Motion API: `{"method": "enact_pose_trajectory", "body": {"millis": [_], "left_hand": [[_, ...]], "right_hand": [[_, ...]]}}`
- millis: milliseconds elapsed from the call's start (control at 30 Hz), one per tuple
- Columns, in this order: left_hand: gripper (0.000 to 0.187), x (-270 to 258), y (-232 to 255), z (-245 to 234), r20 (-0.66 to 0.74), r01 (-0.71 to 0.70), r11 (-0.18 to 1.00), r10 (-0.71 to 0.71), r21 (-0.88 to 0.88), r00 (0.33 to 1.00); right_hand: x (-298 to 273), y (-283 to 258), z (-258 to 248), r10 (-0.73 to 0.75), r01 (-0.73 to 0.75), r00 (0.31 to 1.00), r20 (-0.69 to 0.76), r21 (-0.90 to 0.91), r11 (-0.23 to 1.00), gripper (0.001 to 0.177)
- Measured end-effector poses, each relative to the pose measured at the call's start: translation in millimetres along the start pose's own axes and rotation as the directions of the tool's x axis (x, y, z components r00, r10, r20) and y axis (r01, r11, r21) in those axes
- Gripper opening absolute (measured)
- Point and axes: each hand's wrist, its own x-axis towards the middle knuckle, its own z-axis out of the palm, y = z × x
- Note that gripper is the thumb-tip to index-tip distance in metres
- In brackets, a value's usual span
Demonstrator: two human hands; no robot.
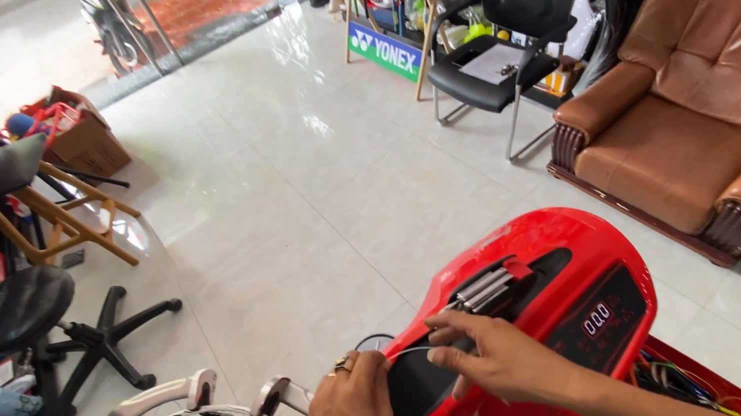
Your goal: Stringing a badminton racket using a professional electronic stringing machine.
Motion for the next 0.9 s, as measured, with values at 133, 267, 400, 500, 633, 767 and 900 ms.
{"method": "enact_pose_trajectory", "body": {"millis": [133, 267, 400, 500, 633, 767, 900], "left_hand": [[0.007, -3, -2, 2, 0.020, 0.050, 0.999, -0.049, -0.021, 0.999], [0.009, -7, -3, 4, 0.061, 0.051, 0.998, -0.048, -0.039, 0.997], [0.008, -5, -2, 0, 0.089, 0.075, 0.994, -0.068, -0.084, 0.994], [0.008, -1, 1, -5, 0.141, 0.137, 0.979, -0.115, -0.154, 0.983], [0.009, 2, 4, -6, 0.198, 0.169, 0.960, -0.125, -0.223, 0.972], [0.009, 5, 8, -7, 0.241, 0.177, 0.960, -0.124, -0.215, 0.963], [0.010, 7, 11, -9, 0.283, 0.218, 0.953, -0.154, -0.209, 0.947]], "right_hand": [[15, 29, 1, 0.135, -0.142, 0.987, 0.087, 0.071, 0.987, 0.026], [24, 50, -6, 0.061, -0.068, 0.995, 0.082, 0.091, 0.994, 0.028], [20, 45, -6, -0.063, 0.060, 0.998, -0.016, -0.140, 0.988, 0.028], [10, 24, -3, -0.136, 0.078, 0.983, -0.124, -0.391, 0.917, 0.025], [10, 23, -4, -0.269, 0.152, 0.950, -0.160, -0.517, 0.842, 0.026], [10, 23, -9, -0.231, 0.098, 0.956, -0.180, -0.548, 0.831, 0.027], [9, 37, -28, -0.223, 0.116, 0.958, -0.181, -0.466, 0.877, 0.029]]}}
